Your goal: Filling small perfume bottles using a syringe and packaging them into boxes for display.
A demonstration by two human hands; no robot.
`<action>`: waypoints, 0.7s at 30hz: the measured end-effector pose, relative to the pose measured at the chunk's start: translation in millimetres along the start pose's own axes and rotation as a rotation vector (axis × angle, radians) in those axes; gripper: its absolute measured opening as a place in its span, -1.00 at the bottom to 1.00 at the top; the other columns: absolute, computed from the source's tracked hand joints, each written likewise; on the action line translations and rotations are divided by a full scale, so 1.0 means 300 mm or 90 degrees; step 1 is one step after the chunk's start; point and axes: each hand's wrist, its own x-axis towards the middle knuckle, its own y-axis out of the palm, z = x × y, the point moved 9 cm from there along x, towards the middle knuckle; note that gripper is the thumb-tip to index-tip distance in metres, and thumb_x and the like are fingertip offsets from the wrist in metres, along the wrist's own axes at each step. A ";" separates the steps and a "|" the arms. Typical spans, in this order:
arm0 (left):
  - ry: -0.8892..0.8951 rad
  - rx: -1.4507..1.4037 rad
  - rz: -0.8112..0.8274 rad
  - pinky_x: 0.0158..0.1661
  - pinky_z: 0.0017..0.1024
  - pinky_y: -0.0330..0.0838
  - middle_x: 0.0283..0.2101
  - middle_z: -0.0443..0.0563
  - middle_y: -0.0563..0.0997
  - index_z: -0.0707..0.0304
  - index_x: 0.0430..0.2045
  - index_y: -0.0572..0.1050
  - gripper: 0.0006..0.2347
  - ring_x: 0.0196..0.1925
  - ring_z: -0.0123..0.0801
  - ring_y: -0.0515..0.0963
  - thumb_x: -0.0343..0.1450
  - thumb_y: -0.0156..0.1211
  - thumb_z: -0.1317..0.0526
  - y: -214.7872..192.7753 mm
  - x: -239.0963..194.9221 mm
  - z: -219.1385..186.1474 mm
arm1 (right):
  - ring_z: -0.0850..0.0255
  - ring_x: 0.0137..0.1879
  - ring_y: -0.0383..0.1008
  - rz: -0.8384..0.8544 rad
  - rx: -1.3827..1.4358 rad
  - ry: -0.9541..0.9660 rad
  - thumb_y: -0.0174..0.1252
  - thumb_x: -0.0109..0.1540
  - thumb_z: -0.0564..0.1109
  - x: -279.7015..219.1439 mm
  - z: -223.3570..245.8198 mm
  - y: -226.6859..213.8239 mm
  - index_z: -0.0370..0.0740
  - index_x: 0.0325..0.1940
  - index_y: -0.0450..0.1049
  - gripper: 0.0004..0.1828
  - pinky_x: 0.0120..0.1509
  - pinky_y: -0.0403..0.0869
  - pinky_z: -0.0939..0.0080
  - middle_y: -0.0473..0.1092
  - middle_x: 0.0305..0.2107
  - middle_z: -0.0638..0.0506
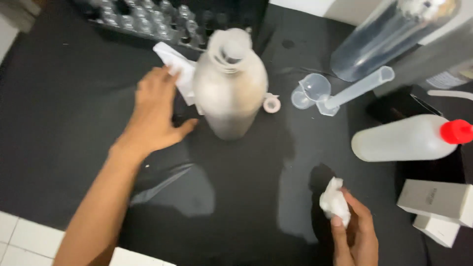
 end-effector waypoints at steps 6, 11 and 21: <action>-0.075 0.052 -0.106 -0.18 -0.03 0.27 0.14 0.12 0.46 -0.04 0.14 0.54 -0.51 0.11 0.12 0.39 0.27 0.47 0.19 0.069 0.019 0.033 | -0.29 0.67 -0.07 0.073 -0.238 -0.305 0.08 0.22 -0.10 -0.029 0.054 0.092 -0.23 0.49 0.16 -0.28 0.60 0.09 -0.28 0.03 0.49 -0.32; -0.075 0.082 -0.272 -0.17 -0.09 0.30 -0.07 0.03 0.57 0.20 -0.38 0.65 -0.86 -0.01 0.05 0.47 0.23 0.36 0.29 -0.099 -0.034 0.070 | -0.22 0.69 -0.14 0.116 -0.265 -0.273 0.15 0.20 -0.06 -0.071 0.016 0.125 -0.18 0.41 0.29 -0.33 0.60 0.06 -0.25 0.01 0.52 -0.21; -0.386 -0.665 -0.604 -0.28 -0.62 0.16 -0.39 -0.29 0.37 0.19 -0.31 0.40 -0.80 -0.32 -0.70 0.34 0.44 0.20 0.08 -0.364 -0.505 0.095 | -0.29 0.66 -0.05 0.079 -0.342 -0.348 0.24 0.12 0.02 -0.048 0.014 0.084 -0.12 0.45 0.27 -0.20 0.53 0.16 -0.32 0.08 0.51 -0.23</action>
